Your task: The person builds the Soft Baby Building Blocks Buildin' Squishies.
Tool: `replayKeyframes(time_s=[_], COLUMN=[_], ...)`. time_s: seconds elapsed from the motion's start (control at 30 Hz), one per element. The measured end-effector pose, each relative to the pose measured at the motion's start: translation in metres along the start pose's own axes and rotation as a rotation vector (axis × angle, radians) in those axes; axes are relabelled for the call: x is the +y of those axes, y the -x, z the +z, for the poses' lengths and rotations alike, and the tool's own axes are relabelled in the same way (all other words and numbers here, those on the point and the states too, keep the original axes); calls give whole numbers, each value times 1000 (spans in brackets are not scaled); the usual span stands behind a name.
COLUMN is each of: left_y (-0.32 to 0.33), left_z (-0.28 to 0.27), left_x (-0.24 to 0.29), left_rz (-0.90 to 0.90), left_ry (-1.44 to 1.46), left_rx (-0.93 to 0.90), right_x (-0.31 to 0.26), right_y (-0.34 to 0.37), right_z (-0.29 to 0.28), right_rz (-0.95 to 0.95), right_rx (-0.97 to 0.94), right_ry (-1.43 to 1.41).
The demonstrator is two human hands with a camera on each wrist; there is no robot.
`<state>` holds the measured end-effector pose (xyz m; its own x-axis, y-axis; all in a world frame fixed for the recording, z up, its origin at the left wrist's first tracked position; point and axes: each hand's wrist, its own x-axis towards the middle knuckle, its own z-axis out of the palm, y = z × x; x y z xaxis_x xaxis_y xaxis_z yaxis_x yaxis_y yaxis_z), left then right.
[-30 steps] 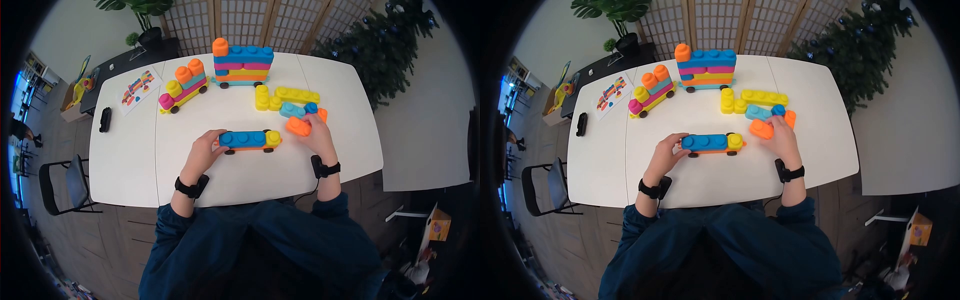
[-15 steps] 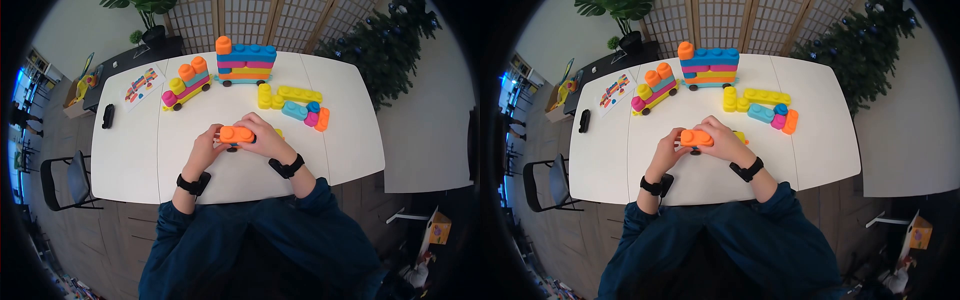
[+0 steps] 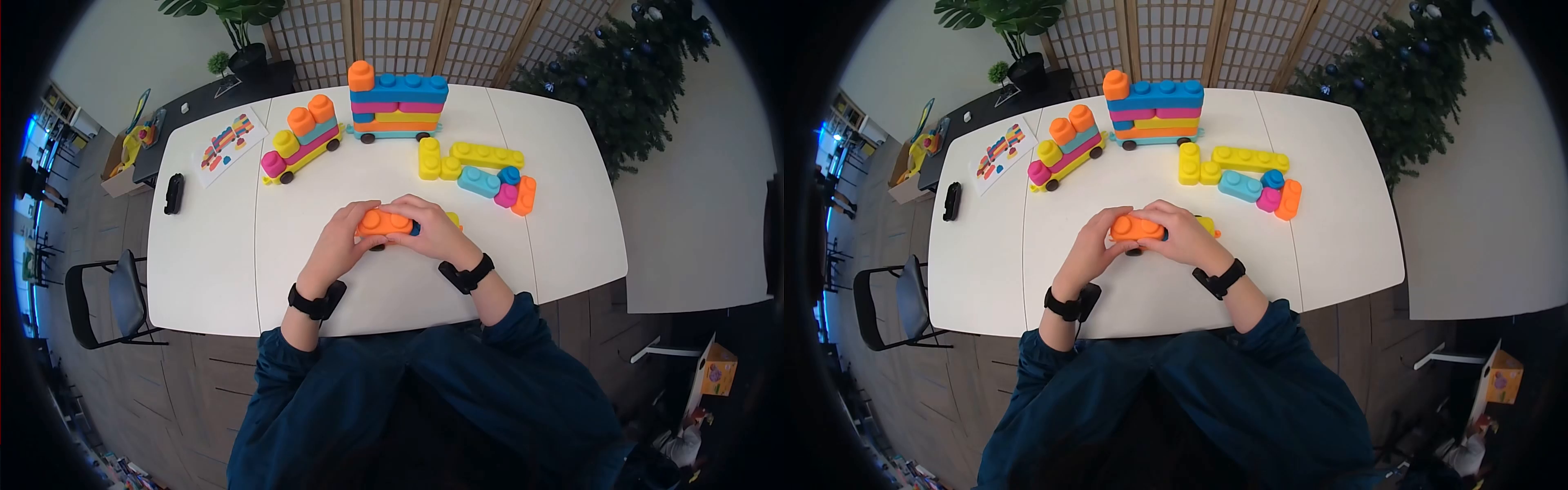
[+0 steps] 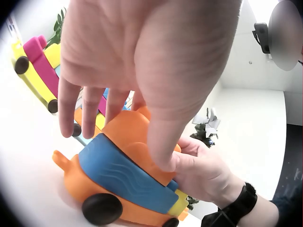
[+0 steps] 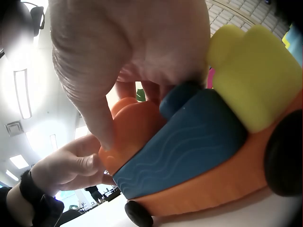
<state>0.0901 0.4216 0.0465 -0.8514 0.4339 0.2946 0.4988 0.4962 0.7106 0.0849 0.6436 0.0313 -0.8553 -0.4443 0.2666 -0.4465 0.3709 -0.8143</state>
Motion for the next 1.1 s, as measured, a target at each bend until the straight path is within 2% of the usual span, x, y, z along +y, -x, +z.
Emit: replayKeyframes(time_s=[0.07,0.13,0.17,0.23,0.37,0.43,0.47,0.53,0.57,0.63,0.77,0.83,1.1], left_y=[-2,-3,-2,-2,-2,-3,-3,-3,-2,-1,-1,-1,0], left_z=[2,0,-2,-2,-2,-1,-1,0,0,1,-1,-1,3], left_x=[-4,1,3,2,3,3,3,3,3,0,3,3,-4], left_rz=[-42,-66,-96,-96,-106,-108,-113,-115,-117,-100,-136,-141,-86], left_ry=[10,-10,-31,-32,-44,-50,-57,-61,-65,-79,-67,-66,-86], left_rx=[-28,-45,-57,-55,-60,-63,-64,-55,-46,-31,-49,-50,-16], right_x=[0,-4,-7,-8,38,57,67,79,85,94,122,124,117], right_y=[1,2,4,11,37,55,63,74,78,82,96,99,95], right_z=[-2,-10,-17,-41,-98,-116,-122,-128,-129,-131,-137,-138,-135], right_rz=[7,-110,-110,-79,233,397,397,724,725,920,848,837,834], right_rx=[0,46,46,289,681,815,816,759,758,622,625,583,623], right_ry=[-4,99,100,151,477,694,696,786,787,617,633,516,573])
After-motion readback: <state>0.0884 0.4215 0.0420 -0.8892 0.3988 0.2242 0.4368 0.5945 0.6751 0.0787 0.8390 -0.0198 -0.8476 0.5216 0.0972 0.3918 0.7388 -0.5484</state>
